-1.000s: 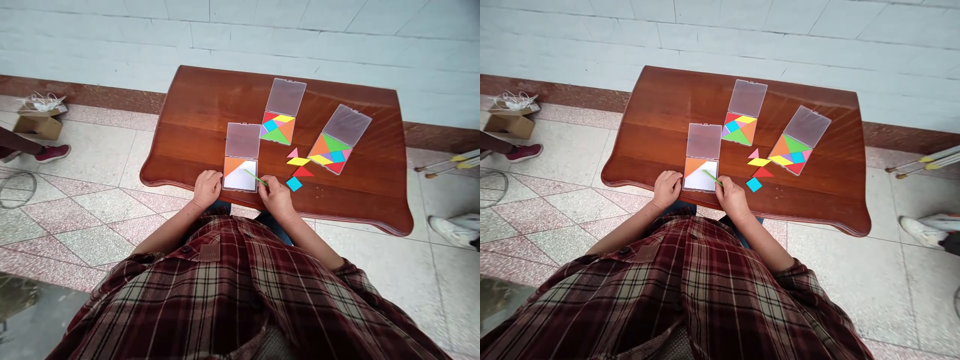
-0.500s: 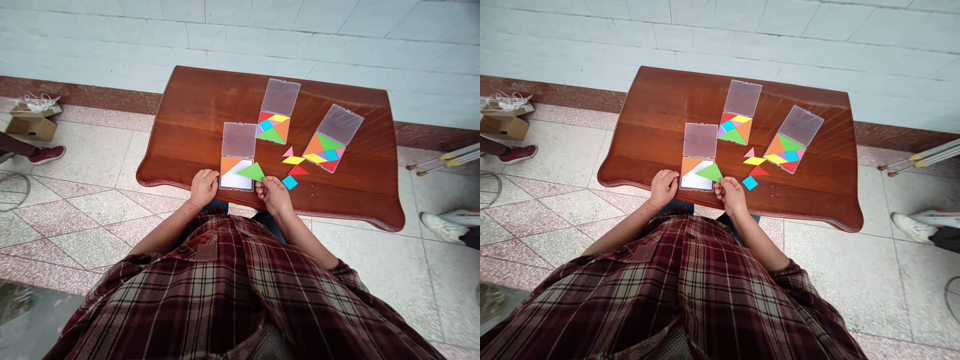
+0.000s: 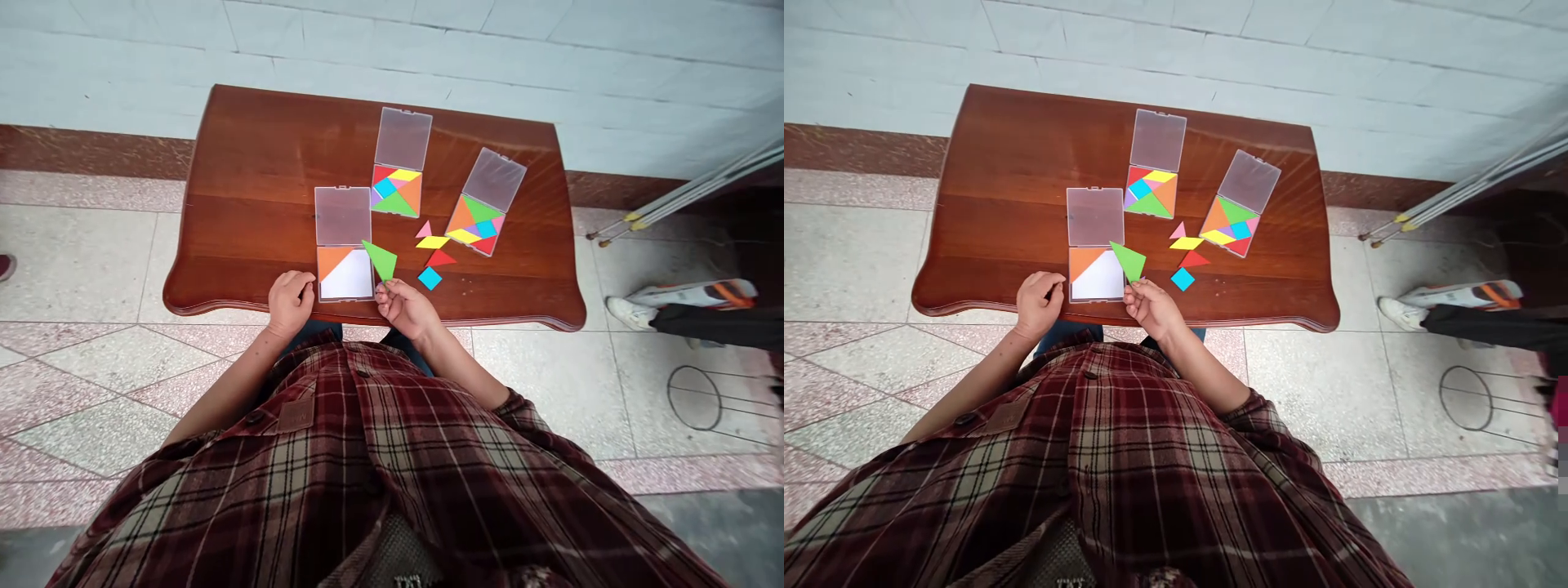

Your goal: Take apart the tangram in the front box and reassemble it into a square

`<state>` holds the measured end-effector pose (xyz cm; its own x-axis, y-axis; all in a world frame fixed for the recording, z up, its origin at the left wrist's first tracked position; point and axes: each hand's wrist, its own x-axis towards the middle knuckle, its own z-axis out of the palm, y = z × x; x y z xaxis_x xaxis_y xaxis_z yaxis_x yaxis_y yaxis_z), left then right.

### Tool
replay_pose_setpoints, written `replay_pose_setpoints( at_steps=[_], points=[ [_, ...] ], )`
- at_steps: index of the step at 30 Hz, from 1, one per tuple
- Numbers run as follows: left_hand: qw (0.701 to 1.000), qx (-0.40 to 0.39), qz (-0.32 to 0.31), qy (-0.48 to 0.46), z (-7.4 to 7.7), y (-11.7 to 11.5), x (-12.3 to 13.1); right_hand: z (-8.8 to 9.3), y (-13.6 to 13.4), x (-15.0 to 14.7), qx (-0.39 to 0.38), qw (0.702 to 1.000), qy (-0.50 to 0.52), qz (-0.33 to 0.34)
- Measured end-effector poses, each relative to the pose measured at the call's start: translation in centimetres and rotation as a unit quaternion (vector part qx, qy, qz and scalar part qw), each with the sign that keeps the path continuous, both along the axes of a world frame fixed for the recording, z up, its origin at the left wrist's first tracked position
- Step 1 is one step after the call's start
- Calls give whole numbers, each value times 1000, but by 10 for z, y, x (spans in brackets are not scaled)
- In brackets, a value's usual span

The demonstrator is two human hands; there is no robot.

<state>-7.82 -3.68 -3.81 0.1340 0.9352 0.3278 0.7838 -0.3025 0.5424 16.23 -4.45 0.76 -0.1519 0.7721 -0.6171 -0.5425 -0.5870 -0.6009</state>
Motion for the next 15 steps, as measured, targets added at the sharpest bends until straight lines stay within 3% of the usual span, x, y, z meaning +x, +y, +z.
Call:
replay_pose_setpoints(
  at_steps=[9,15],
  points=[
    [1000,-8,14,-27,0,0,-1,-1,-4,-3,33,997,-59,27],
    [991,-13,17,-131,27,-9,16,-2,-6,-12,53,996,-64,28]
  ],
)
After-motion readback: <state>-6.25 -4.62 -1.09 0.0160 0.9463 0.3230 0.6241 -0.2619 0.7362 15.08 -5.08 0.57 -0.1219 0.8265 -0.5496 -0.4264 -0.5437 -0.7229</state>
